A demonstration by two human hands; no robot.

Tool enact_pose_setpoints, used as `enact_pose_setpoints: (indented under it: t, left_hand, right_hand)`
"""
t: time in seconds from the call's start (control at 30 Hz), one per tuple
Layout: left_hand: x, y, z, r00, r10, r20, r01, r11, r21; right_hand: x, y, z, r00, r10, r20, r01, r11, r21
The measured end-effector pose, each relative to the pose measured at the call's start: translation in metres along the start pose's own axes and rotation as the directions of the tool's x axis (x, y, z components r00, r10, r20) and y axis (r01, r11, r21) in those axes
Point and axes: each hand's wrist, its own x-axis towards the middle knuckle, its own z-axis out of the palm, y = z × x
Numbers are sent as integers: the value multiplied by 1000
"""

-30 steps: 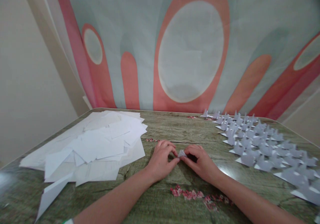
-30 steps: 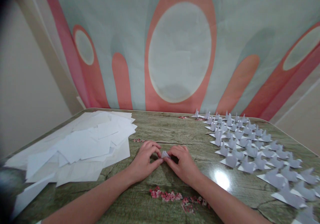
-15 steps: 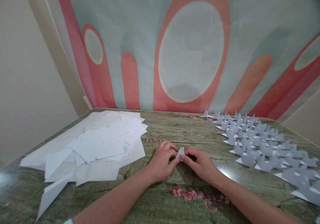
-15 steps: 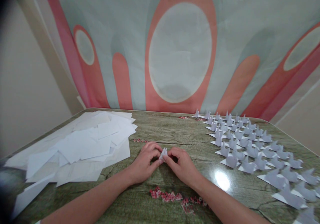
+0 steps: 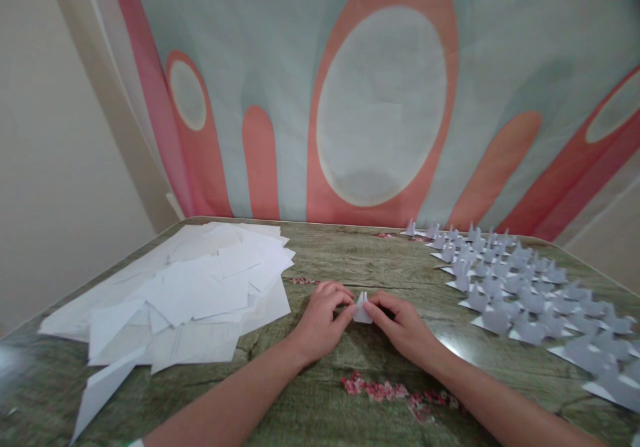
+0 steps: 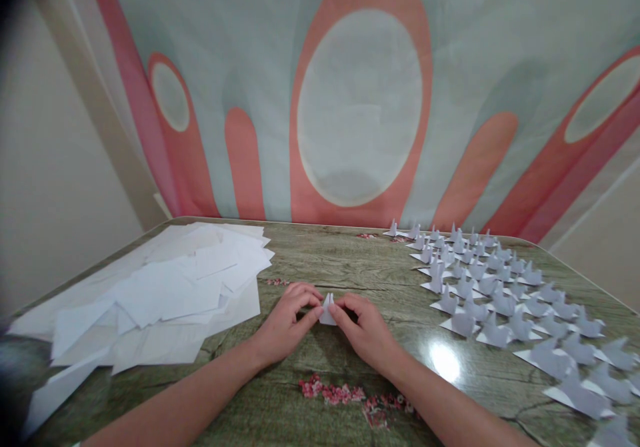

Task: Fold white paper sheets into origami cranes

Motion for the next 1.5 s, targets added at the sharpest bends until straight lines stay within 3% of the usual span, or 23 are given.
enact_pose_setpoints:
  t: [0.17,0.7,1.5]
  left_hand:
    - [1,1,-1,1000,-18,-3,18,1000,7]
    - [0,-1,2,999,-28,-26,28,999,14]
    - [0,-1,0,1000,-4,12,4,1000,-16]
  right_hand:
    - [1,-1,-3,998,19,-65,-15,998,67]
    - [-1,6,1,999,14,-44,-9,994,104]
    - [-3,2,0,963,-267,-30,261,955,-142]
